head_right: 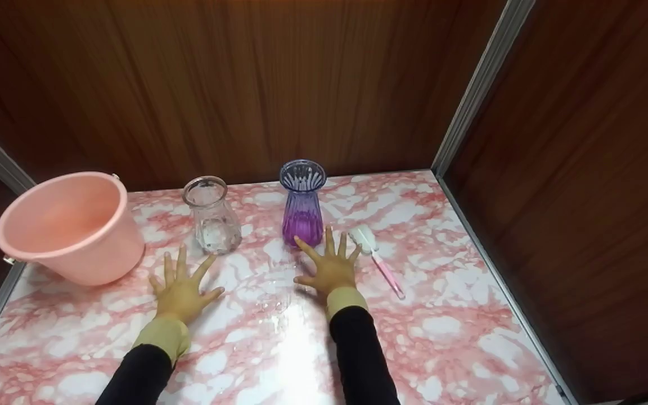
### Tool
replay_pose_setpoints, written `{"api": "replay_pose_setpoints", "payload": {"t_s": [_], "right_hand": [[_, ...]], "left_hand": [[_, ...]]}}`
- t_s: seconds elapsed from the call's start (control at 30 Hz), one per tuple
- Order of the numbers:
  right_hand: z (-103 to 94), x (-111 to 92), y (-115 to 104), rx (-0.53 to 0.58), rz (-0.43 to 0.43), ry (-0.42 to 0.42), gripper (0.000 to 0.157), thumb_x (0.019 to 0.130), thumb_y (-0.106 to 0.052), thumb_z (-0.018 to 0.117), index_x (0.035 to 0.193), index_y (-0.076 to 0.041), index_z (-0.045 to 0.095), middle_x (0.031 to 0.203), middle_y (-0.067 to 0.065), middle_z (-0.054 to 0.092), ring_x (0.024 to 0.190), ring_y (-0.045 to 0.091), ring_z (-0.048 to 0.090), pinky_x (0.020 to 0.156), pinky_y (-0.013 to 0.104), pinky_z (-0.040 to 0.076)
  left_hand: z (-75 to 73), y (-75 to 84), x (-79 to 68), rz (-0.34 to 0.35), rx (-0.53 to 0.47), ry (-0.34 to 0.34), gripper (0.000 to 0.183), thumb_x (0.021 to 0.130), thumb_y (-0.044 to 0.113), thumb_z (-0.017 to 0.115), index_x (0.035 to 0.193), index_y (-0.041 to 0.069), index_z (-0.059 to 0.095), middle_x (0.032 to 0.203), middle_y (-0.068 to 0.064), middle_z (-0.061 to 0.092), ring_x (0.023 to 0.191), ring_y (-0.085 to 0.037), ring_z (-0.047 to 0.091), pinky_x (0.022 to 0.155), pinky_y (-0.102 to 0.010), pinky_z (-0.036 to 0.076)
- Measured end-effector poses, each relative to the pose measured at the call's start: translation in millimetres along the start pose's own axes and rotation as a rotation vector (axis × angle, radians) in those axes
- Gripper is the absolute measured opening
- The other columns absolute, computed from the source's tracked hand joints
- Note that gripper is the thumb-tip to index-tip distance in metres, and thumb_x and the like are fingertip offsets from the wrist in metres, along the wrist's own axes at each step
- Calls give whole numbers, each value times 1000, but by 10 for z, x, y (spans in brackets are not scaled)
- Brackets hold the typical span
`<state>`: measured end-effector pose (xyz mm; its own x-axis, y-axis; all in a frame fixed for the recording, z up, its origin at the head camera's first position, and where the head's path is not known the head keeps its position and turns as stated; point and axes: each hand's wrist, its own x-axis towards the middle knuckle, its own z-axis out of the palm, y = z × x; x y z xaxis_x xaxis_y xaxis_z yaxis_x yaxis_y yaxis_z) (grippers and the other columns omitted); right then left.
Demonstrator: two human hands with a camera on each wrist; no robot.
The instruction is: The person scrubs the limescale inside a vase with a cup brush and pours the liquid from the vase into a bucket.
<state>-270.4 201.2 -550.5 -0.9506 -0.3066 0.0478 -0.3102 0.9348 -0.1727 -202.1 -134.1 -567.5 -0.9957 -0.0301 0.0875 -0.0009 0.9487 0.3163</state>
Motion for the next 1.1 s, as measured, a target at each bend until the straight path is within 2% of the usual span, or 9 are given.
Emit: {"api": "replay_pose_setpoints", "payload": {"t_s": [0.23,0.37,0.43,0.53,0.63,0.73,0.9,1.0,1.1], "right_hand": [[-26,77,38,43,12,15,92,81,-71,69,157,-52,21,167,24,7,146,58,12,108,84,6],[-61,177,28,109,-2,106,82,85,-56,74,155,-37,38,163,26,19,144,55,24,113,76,16],[-78,230,9,213,-6,171,74,87,-42,78,149,-21,45,159,27,28,141,52,32,116,69,25],[-100,299,-32,427,13,253,68,86,-23,81,139,-2,44,148,29,38,135,48,41,116,58,33],[-139,360,-73,638,86,315,75,83,-16,83,139,3,37,142,30,39,132,47,44,116,53,35],[-213,453,-118,798,178,356,86,82,-16,84,147,2,30,149,32,34,135,48,40,117,53,33],[-374,641,-216,956,241,332,92,85,-18,82,154,0,24,159,28,29,145,44,31,123,49,25],[-434,714,-267,983,230,321,86,86,-19,81,152,0,28,158,25,33,146,40,30,123,46,23],[-455,761,-301,996,229,325,79,86,-16,79,147,0,32,154,24,38,144,40,35,121,46,27]], "left_hand": [[4,127,41,9,-50,27,79,86,45,77,155,39,39,169,-15,5,150,-52,-3,108,-84,7],[-14,221,122,-14,-106,108,72,86,32,79,150,34,46,166,-19,14,149,-53,7,108,-83,14],[-20,282,161,-38,-153,159,69,86,27,79,148,30,48,164,-20,16,149,-52,11,109,-81,17],[6,409,190,-84,-234,233,63,87,22,78,144,23,51,161,-20,20,148,-50,17,110,-75,27],[89,569,196,-87,-348,328,57,86,15,77,139,14,55,156,-23,27,143,-48,27,108,-66,40],[195,750,197,-53,-490,397,53,85,7,76,134,8,55,150,-23,33,135,-47,37,99,-57,51],[263,977,237,-50,-679,381,60,83,1,74,136,11,49,144,-20,36,124,-46,48,84,-46,60],[268,1058,253,-51,-716,365,64,81,-1,75,137,12,47,140,-20,39,122,-46,51,78,-45,61],[302,1095,247,-29,-723,355,64,80,-2,75,137,11,47,137,-19,40,121,-45,52,84,-49,59]]}}
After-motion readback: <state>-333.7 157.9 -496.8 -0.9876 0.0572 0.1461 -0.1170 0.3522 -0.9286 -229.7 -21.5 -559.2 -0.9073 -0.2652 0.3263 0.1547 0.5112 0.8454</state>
